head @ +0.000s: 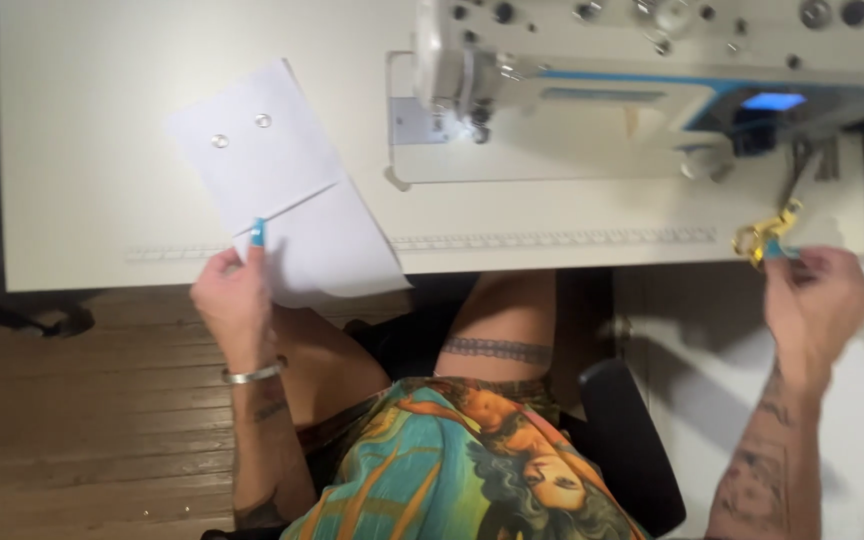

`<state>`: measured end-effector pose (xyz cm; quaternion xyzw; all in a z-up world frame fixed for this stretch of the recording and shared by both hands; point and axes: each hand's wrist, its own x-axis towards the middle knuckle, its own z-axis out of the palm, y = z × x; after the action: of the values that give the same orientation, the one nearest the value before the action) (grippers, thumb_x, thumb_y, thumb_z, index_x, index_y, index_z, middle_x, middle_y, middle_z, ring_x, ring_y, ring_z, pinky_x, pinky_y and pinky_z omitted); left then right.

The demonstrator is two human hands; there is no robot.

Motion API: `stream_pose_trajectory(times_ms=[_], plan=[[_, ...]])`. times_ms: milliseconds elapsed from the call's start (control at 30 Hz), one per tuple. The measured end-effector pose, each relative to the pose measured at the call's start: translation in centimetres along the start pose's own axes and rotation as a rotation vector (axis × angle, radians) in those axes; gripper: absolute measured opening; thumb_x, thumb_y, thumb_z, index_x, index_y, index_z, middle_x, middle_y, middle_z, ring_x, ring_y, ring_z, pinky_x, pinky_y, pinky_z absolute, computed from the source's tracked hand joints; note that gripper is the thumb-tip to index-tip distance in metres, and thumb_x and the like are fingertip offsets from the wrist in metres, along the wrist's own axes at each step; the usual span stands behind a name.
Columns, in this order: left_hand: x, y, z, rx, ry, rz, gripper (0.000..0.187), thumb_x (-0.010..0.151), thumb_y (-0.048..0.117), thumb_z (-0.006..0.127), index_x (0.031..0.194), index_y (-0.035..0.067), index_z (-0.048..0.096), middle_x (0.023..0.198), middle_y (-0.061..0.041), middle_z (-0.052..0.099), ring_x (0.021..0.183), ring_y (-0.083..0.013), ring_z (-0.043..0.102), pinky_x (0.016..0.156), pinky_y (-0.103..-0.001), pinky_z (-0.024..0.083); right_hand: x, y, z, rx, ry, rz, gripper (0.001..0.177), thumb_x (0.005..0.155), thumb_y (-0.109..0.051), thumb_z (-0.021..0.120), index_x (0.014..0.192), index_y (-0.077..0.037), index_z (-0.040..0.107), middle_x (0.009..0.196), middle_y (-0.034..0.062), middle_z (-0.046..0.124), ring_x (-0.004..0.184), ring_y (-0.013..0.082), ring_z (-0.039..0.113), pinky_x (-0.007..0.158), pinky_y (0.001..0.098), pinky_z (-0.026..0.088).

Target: Trimming excess threads from a small white fabric piece with grommets using scissors

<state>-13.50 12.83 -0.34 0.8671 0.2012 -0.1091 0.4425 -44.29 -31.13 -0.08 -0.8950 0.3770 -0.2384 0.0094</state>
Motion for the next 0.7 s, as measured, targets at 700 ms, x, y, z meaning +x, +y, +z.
stream_pose_trajectory(times_ms=[700], plan=[[0.3, 2.6, -0.7, -0.016, 0.014, 0.090, 0.036, 0.083, 0.045, 0.051, 0.092, 0.011, 0.047, 0.054, 0.008, 0.035, 0.043, -0.0039, 0.027, 0.036, -0.018, 0.019, 2.3, 4.8, 5.8, 0.104, -0.471, 0.520, 0.037, 0.082, -0.028, 0.068, 0.101, -0.001, 0.051, 0.069, 0.0159, 0.059, 0.061, 0.0218, 0.057, 0.053, 0.0339, 0.042]])
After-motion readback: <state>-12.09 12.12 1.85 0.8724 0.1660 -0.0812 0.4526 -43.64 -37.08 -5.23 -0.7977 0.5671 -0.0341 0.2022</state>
